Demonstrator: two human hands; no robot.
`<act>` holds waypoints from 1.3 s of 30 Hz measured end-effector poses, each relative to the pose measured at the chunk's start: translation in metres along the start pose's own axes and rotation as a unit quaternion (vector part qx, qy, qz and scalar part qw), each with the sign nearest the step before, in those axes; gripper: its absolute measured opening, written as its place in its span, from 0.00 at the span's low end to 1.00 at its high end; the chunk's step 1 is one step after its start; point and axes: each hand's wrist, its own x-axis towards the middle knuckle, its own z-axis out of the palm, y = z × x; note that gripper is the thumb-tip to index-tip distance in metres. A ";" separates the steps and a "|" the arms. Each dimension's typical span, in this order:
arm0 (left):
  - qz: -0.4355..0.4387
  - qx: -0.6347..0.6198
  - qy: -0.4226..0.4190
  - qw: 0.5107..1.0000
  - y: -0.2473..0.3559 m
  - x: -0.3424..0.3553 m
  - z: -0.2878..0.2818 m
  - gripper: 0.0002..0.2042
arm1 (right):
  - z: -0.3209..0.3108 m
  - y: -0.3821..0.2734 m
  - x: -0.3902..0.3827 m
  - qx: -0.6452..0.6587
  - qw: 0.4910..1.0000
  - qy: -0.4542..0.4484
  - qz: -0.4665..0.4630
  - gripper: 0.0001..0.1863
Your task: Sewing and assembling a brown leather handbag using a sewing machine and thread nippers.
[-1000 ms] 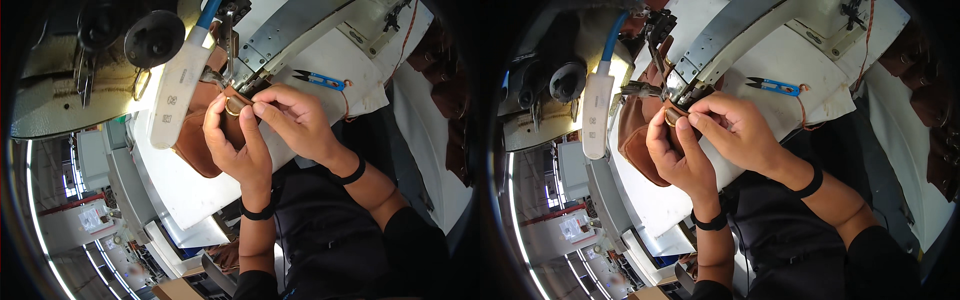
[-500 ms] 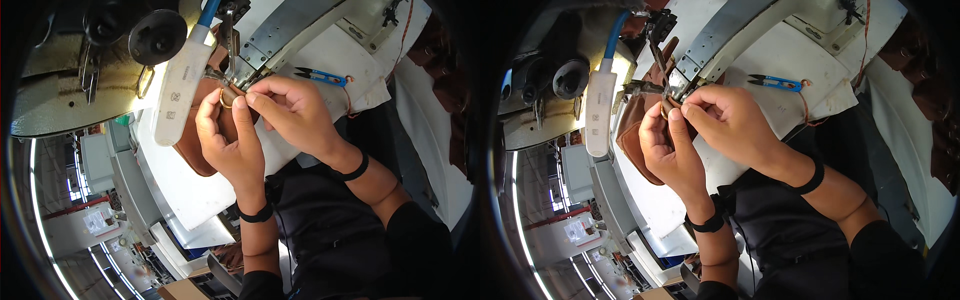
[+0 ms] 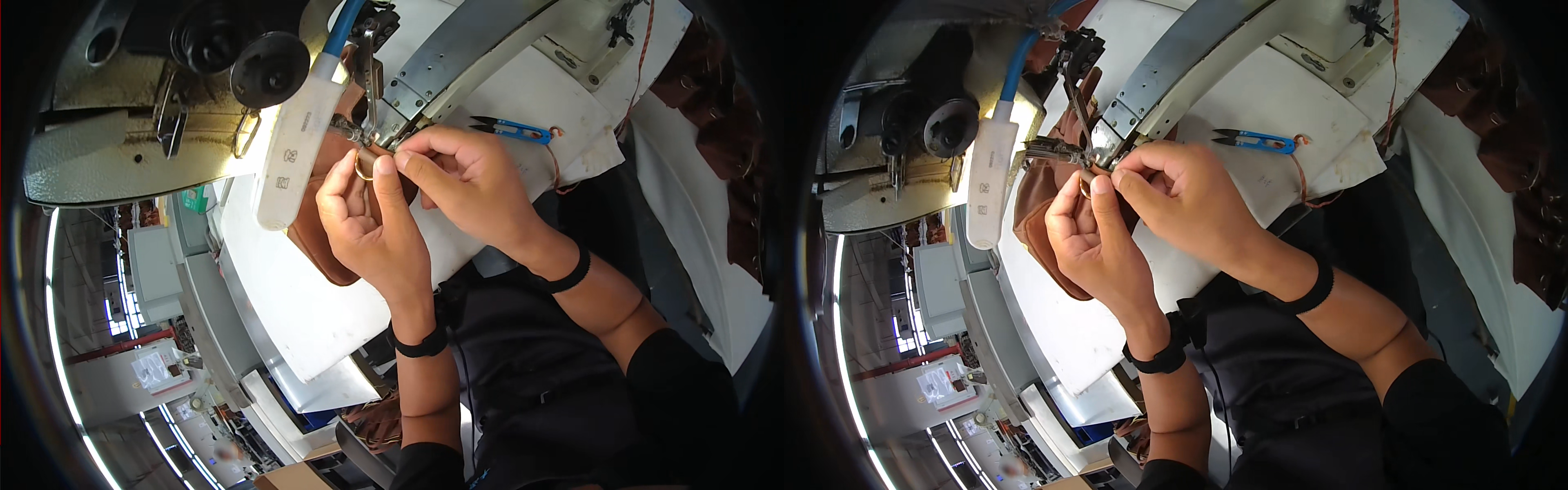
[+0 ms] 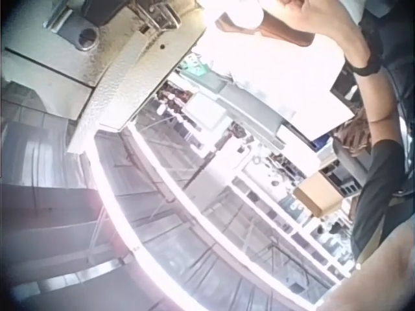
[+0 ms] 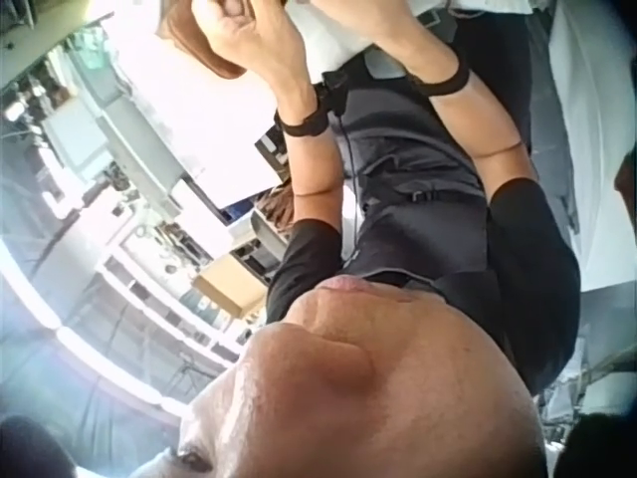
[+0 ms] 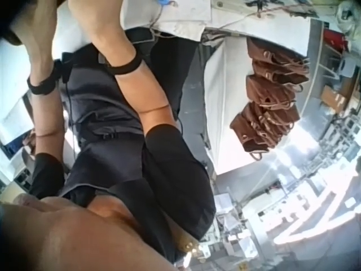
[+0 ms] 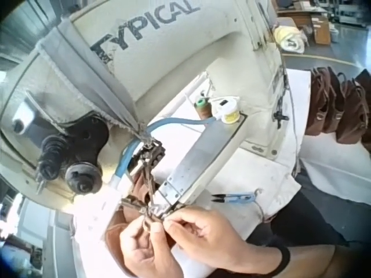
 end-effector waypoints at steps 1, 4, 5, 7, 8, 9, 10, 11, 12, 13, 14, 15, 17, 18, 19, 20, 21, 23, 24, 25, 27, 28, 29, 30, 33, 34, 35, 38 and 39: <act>0.001 0.000 -0.001 1.000 -0.001 -0.001 0.000 0.15 | 0.000 0.000 -0.001 -0.018 1.000 0.004 -0.002 0.09; -0.007 -0.003 0.002 1.000 -0.002 -0.002 0.000 0.15 | 0.000 0.002 0.001 -0.042 0.998 0.018 -0.033 0.09; -0.010 0.000 0.000 1.000 -0.002 -0.002 0.000 0.15 | 0.000 0.003 0.001 -0.041 0.998 0.018 -0.034 0.09; -0.012 0.004 -0.003 1.000 -0.002 -0.003 0.001 0.14 | 0.000 0.002 0.000 -0.056 0.998 0.014 -0.026 0.09; -0.003 0.026 0.006 1.000 -0.002 -0.003 0.002 0.13 | 0.001 0.001 0.000 -0.056 0.998 0.014 -0.027 0.09; 0.006 0.048 0.016 0.999 -0.001 -0.004 0.003 0.12 | 0.002 0.000 0.000 -0.060 0.997 0.013 -0.038 0.10; 0.005 0.047 0.014 0.999 0.001 -0.004 0.003 0.12 | 0.002 0.000 0.001 -0.066 0.997 0.014 -0.049 0.10; -0.011 0.096 0.010 0.995 0.004 -0.004 0.002 0.11 | 0.001 0.000 0.000 -0.066 0.997 0.015 -0.049 0.10; -0.027 0.145 0.005 0.989 0.006 -0.004 0.002 0.10 | 0.000 -0.001 0.000 -0.095 0.993 0.000 -0.064 0.09; 0.066 0.097 0.050 0.992 -0.002 -0.004 0.009 0.11 | 0.001 -0.003 0.000 -0.123 0.989 -0.017 -0.080 0.09; 0.067 0.096 0.050 0.992 -0.002 -0.005 0.007 0.11 | 0.001 -0.004 0.000 -0.123 0.989 -0.017 -0.081 0.09; 0.043 0.097 0.040 0.994 -0.001 -0.005 0.003 0.10 | 0.001 -0.006 0.000 -0.098 0.993 -0.011 -0.058 0.09; 0.020 0.095 0.030 0.995 0.001 -0.005 -0.001 0.10 | 0.000 -0.008 0.000 -0.074 0.997 -0.005 -0.036 0.10; -0.003 0.049 0.007 0.999 0.003 -0.004 -0.002 0.07 | 0.000 -0.011 0.000 -0.050 0.999 -0.011 -0.013 0.10; -0.027 0.004 -0.016 0.999 0.005 -0.004 -0.003 0.07 | 0.000 -0.013 -0.001 -0.026 0.999 -0.016 0.011 0.11; -0.028 0.003 -0.017 0.999 0.007 -0.004 -0.003 0.07 | -0.001 -0.016 -0.001 -0.027 0.999 -0.016 0.011 0.11; -0.020 0.010 -0.014 1.000 0.009 -0.004 -0.003 0.07 | -0.001 -0.018 -0.001 -0.017 0.999 -0.032 0.025 0.11; -0.012 0.004 -0.015 1.000 0.010 -0.004 -0.005 0.07 | -0.002 -0.021 -0.003 -0.007 0.998 -0.048 0.040 0.11; -0.012 0.004 -0.016 1.000 0.010 -0.004 -0.007 0.07 | -0.004 -0.020 -0.004 -0.003 0.998 -0.048 0.049 0.11; -0.003 0.007 -0.020 1.000 0.010 -0.003 -0.007 0.07 | -0.005 -0.021 -0.005 -0.001 0.997 -0.047 0.058 0.12; 0.005 0.022 -0.013 1.000 0.012 -0.002 -0.008 0.05 | -0.003 -0.018 -0.008 0.007 0.997 -0.038 0.061 0.12; 0.005 0.022 -0.014 1.000 0.012 -0.002 -0.008 0.05 | -0.002 -0.016 -0.009 0.017 0.997 -0.032 0.065 0.13; 0.000 0.024 -0.009 1.000 0.012 -0.002 -0.008 0.05 | -0.002 -0.016 -0.010 0.016 0.997 -0.031 0.064 0.13; -0.004 0.028 -0.004 1.000 0.011 -0.002 -0.008 0.05 | -0.002 -0.015 -0.010 0.033 0.997 -0.026 0.072 0.13; -0.015 -0.005 -0.004 1.000 0.011 0.001 -0.011 0.05 | 0.001 -0.013 -0.009 0.060 0.995 -0.015 0.078 0.14; -0.021 -0.014 -0.007 1.000 0.011 0.001 -0.012 0.05 | 0.002 -0.012 -0.010 0.068 0.995 -0.009 0.078 0.14; -0.021 -0.012 -0.007 1.000 0.012 0.002 -0.012 0.05 | 0.002 -0.012 -0.009 0.069 0.994 -0.009 0.079 0.14; -0.037 -0.005 -0.003 0.999 0.018 0.005 -0.010 0.05 | 0.002 -0.017 -0.006 0.065 0.995 -0.003 0.074 0.15; -0.048 -0.003 -0.002 0.999 0.020 0.006 -0.010 0.05 | 0.001 -0.019 -0.005 0.057 0.995 -0.001 0.077 0.15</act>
